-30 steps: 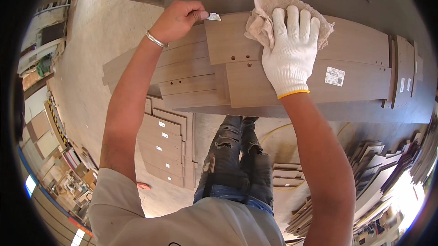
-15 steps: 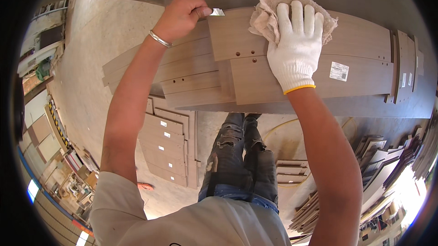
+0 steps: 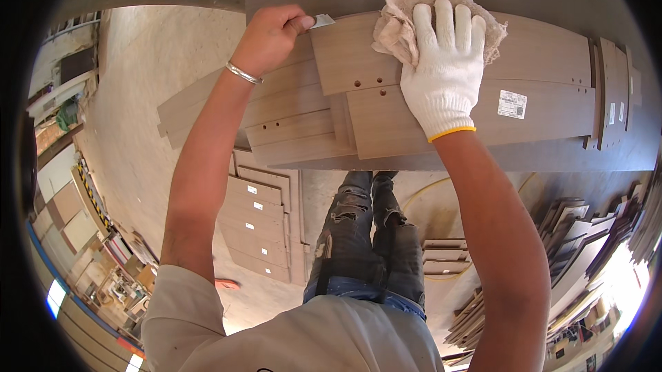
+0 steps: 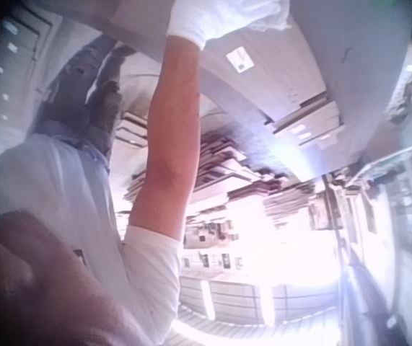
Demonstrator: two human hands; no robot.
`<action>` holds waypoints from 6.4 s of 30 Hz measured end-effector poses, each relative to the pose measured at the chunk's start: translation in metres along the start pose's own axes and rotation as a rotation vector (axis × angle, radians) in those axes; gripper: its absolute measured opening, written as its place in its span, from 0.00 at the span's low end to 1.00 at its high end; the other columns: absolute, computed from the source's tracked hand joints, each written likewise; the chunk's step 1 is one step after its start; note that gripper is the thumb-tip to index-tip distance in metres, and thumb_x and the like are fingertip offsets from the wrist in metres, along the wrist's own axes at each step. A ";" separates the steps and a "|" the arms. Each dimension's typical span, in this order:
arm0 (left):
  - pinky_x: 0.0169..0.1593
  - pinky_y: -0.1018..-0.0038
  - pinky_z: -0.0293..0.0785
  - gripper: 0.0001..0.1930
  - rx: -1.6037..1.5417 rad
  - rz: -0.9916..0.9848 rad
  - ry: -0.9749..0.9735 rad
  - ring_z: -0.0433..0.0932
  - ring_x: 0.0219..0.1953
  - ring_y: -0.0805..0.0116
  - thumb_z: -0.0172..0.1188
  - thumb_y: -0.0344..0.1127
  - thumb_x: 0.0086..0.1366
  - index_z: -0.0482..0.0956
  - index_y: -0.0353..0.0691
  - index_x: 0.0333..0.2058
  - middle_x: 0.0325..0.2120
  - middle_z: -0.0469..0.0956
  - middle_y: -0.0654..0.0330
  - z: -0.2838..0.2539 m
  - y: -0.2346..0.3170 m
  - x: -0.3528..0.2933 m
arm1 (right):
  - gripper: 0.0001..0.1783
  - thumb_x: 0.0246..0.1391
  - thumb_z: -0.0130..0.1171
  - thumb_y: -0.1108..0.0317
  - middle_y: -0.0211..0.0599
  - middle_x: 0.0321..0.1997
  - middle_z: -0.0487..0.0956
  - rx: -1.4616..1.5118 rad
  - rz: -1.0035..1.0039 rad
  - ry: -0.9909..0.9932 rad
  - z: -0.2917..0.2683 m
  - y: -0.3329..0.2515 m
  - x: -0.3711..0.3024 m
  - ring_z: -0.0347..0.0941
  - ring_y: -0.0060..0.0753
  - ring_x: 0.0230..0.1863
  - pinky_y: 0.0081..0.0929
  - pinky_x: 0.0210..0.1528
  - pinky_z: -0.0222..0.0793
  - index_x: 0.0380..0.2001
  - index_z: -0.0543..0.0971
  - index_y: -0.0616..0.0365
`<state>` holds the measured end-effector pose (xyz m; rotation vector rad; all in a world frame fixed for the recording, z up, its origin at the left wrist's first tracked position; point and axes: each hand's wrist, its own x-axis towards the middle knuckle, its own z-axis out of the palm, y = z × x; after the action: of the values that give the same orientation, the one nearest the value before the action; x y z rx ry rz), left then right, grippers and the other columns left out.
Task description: The person wipes flat wooden panels on a workbench using a cloth and a liquid from a plastic bottle. They handle the panels one at a time, wiping both sides and edges, then stack them on the floor.
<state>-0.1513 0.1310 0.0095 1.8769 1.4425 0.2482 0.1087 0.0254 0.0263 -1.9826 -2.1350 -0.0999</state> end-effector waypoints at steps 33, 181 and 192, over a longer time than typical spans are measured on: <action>0.34 0.69 0.71 0.07 -0.036 0.156 0.026 0.72 0.26 0.67 0.56 0.31 0.76 0.82 0.35 0.40 0.24 0.81 0.60 -0.010 -0.009 -0.006 | 0.28 0.46 0.72 0.65 0.41 0.54 0.73 -0.004 -0.029 0.105 0.003 0.004 -0.001 0.67 0.50 0.56 0.49 0.66 0.62 0.52 0.75 0.53; 0.34 0.58 0.72 0.07 0.256 0.344 -0.134 0.78 0.30 0.43 0.54 0.19 0.63 0.79 0.35 0.36 0.28 0.82 0.47 -0.014 -0.004 0.014 | 0.33 0.41 0.71 0.70 0.43 0.56 0.73 0.114 -0.064 0.132 0.008 0.011 0.001 0.67 0.52 0.58 0.51 0.64 0.64 0.54 0.75 0.55; 0.33 0.63 0.72 0.05 0.139 0.263 -0.060 0.76 0.26 0.48 0.55 0.23 0.69 0.80 0.34 0.38 0.26 0.81 0.46 -0.006 -0.004 0.005 | 0.33 0.44 0.68 0.72 0.45 0.59 0.73 0.122 -0.039 0.080 0.004 0.010 0.000 0.66 0.56 0.61 0.54 0.67 0.62 0.57 0.75 0.57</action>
<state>-0.1562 0.1380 0.0094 2.1701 1.1968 0.2196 0.1181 0.0271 0.0213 -1.8386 -2.0780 -0.0539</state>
